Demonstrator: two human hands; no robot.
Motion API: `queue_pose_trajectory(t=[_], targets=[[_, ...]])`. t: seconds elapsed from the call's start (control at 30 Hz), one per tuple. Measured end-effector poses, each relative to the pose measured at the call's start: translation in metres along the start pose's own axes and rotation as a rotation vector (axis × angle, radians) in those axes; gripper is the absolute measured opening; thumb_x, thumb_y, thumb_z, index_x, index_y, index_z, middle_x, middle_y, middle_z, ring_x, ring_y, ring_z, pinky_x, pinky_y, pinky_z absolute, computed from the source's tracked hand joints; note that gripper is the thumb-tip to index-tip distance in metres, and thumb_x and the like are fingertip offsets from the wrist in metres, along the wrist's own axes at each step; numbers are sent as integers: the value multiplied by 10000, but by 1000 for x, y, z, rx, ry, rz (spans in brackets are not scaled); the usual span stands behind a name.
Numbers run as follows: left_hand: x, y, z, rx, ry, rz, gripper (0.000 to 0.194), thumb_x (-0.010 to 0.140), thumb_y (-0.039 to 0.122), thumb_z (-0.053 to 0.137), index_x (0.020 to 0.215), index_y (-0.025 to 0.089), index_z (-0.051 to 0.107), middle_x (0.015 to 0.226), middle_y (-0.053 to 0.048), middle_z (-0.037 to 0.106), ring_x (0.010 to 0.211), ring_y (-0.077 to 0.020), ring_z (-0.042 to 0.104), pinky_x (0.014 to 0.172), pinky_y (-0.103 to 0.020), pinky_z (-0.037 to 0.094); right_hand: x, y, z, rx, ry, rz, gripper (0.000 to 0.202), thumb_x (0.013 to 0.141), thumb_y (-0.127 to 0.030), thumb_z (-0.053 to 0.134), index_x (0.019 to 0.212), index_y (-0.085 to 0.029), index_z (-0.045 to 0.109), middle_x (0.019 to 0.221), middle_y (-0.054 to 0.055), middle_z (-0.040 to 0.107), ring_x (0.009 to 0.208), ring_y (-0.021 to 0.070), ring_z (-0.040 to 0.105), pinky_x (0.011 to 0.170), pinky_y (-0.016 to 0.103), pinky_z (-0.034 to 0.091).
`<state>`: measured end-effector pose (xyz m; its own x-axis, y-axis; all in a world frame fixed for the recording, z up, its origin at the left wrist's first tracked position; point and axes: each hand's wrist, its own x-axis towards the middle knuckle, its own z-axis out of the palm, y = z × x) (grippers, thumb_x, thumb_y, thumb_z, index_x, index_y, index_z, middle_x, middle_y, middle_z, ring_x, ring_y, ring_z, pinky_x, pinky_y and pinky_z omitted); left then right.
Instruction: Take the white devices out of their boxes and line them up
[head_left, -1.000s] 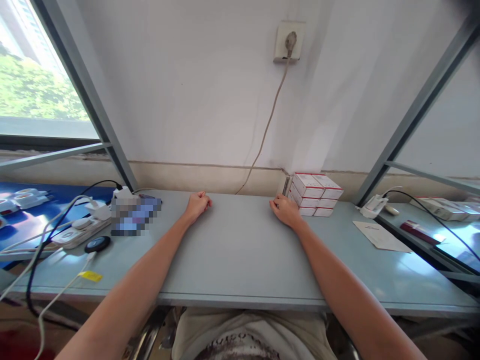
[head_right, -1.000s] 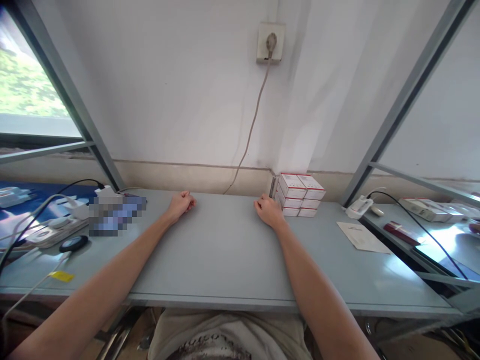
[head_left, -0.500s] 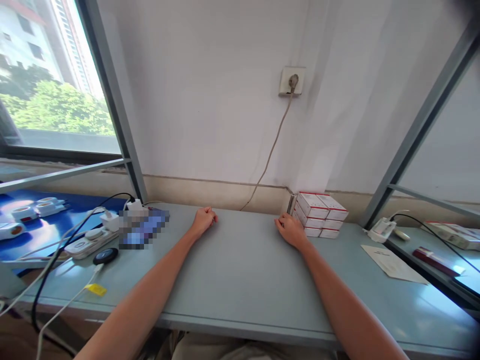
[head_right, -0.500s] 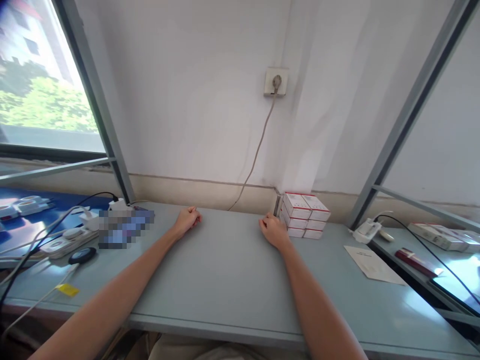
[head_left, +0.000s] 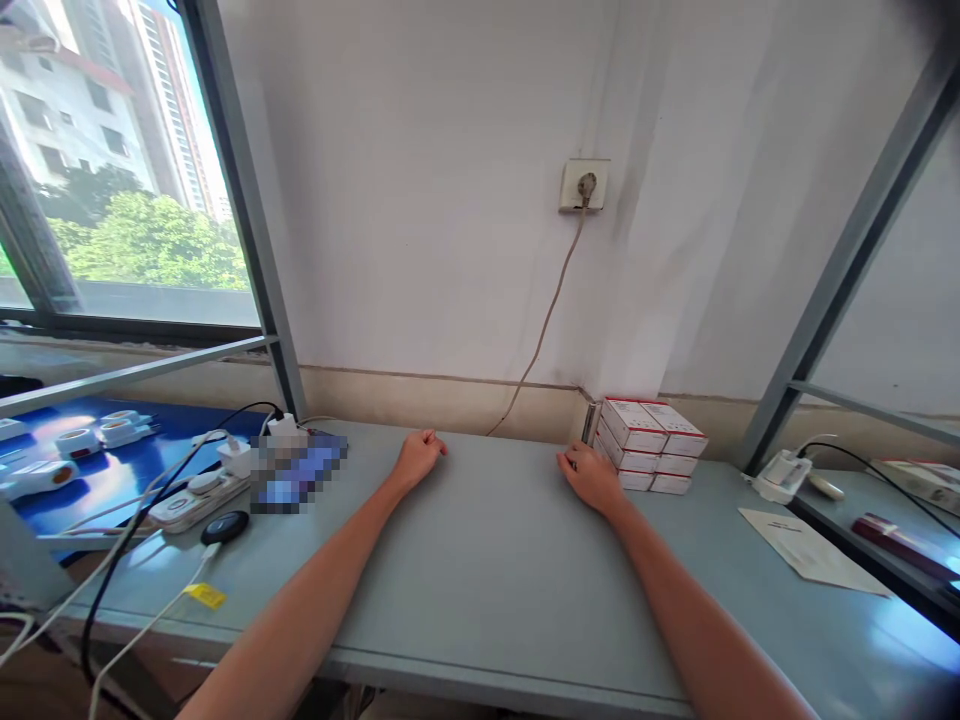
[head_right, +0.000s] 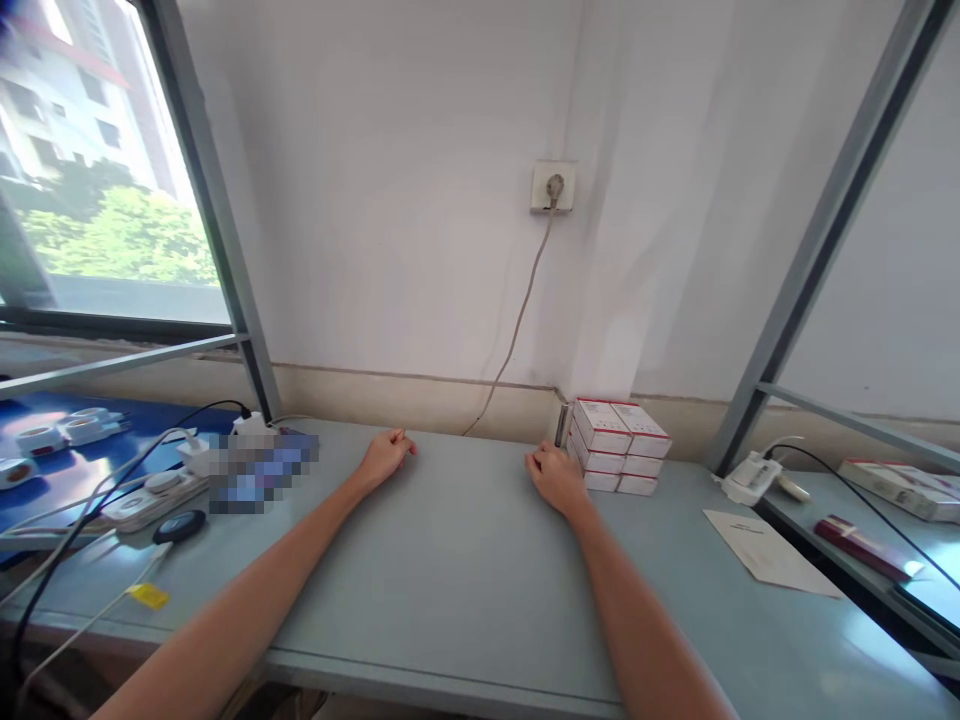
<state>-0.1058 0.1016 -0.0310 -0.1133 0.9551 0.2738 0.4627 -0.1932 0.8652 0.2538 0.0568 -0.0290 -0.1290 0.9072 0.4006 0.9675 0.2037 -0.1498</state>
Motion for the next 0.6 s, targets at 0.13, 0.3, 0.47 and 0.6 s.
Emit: queue_pose_trajectory(t=[0.13,0.3,0.47,0.6], targets=[[-7,4,2,107,5,124,278,831,215,581,639,240,381,638,14,535,643,-171,528,660,-284,409,-1,0,1,52,2,-1,391,1108,-308,425,948,-197,765,1168,98,720,1036,230,720,836,326,489],[-19,11,3,215,-48,314,136,911,303,621,801,245,565,895,-35,674,951,-237,626,916,-349,486,-3,1,5,180,36,-15,303,1073,-300,472,1220,-190,712,1306,134,666,1256,269,647,1072,366,479],[-22,2,5,415,-161,499,158,977,310,611,1091,239,694,1216,-92,708,1216,-285,635,1127,-453,467,-5,3,12,212,-64,58,553,1038,-365,550,1554,-169,519,1543,184,554,1439,314,546,1187,409,422],[-20,-7,6,525,-231,479,279,1003,327,618,1248,231,711,1420,-113,667,1317,-311,630,1168,-494,469,-7,1,14,181,-140,88,627,1056,-423,542,1613,-145,464,1606,207,525,1479,330,526,1198,413,408]])
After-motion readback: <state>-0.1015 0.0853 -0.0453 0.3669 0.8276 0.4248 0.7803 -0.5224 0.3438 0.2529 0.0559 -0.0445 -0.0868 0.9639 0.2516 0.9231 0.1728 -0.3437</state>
